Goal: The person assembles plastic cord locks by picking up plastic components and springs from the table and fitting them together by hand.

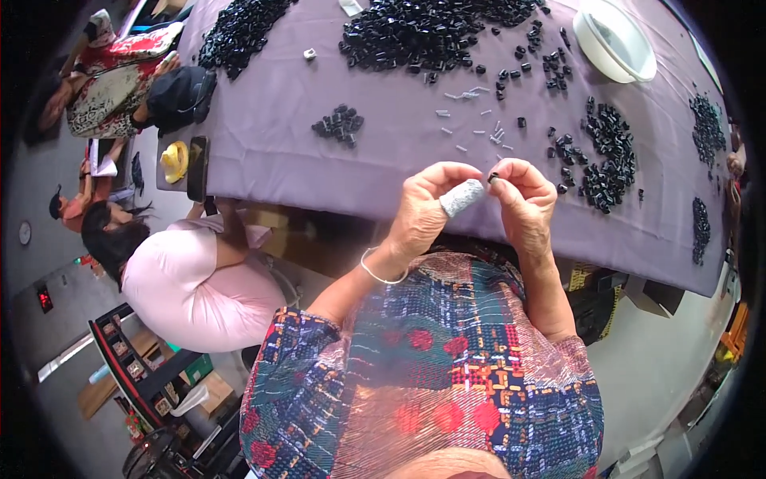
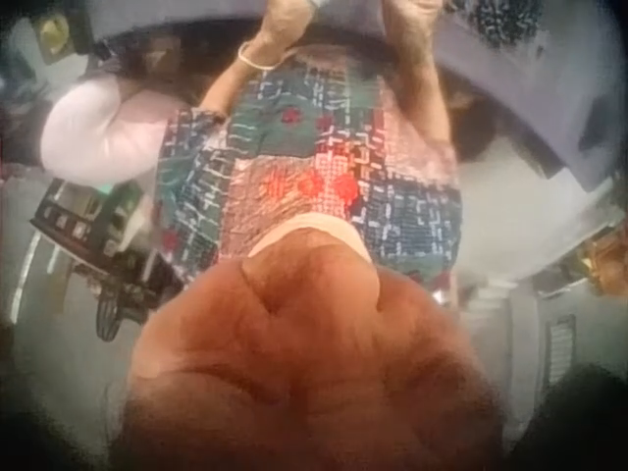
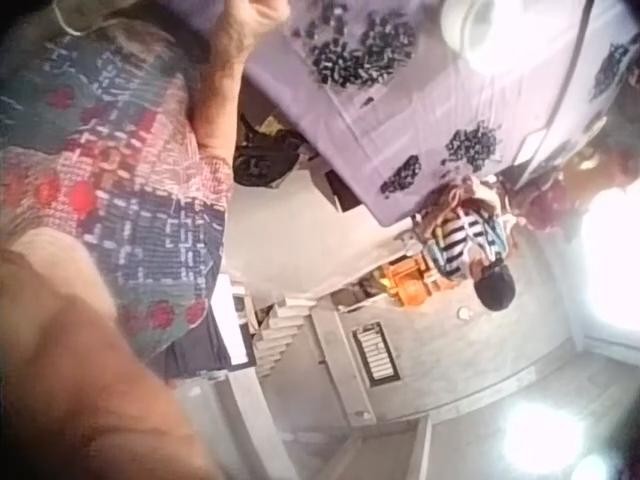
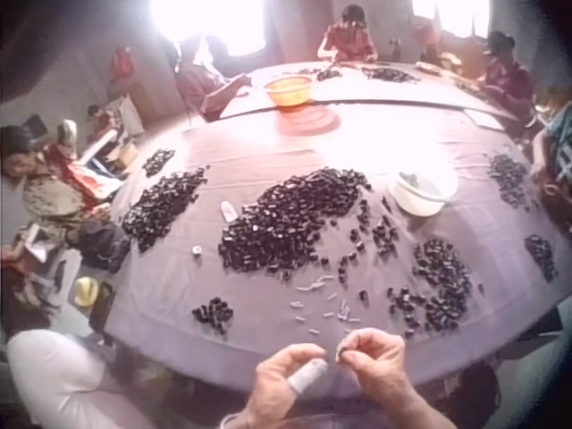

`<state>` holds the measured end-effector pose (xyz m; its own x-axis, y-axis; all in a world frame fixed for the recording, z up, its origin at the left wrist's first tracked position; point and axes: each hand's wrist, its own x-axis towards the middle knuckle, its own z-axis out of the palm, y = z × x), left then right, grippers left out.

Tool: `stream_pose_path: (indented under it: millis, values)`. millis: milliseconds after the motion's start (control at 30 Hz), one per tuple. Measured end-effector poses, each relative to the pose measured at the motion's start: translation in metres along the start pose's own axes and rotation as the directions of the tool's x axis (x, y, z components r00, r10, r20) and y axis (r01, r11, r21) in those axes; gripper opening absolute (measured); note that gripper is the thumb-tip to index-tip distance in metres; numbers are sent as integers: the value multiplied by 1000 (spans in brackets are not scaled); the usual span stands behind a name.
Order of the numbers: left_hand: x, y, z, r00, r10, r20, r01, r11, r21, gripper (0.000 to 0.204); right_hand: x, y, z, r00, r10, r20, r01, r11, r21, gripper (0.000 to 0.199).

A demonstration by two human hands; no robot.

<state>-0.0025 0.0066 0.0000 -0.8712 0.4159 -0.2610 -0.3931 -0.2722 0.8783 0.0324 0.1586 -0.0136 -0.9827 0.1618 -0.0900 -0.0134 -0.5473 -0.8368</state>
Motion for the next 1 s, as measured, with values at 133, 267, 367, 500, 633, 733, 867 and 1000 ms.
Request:
stream_pose_path:
  millis: [133,267,367,500,633,733,867,1000]
  values:
    - [-5,-7,-3,984,-155,90,176,930,-323,21,-5,4,9,998,-66,17,67,988,-137,11]
    - [-7,-11,-6,967,-242,81,250,840,-481,18,-5,9,8,983,-164,88,182,947,-264,14]
    - [-5,-10,-9,961,-251,116,275,830,-486,17,-4,7,5,965,-216,149,257,890,-376,13]
    - [-5,-10,-15,974,-129,184,189,912,-364,17,-4,-1,7,976,-134,174,184,932,-313,15]
    - [-4,-10,-18,954,-148,260,235,907,-348,18,-3,-7,0,953,-123,277,218,914,-342,16]
    - [-4,-13,-19,951,-132,279,228,911,-343,17,-8,-6,-2,964,-84,253,176,914,-365,13]
    - [-9,-18,-21,950,-195,243,280,875,-396,17,-13,-1,-1,968,-100,229,195,875,-443,13]
    - [-10,-16,-23,953,-196,229,270,894,-357,18,-13,-3,0,954,-180,241,287,785,-548,14]
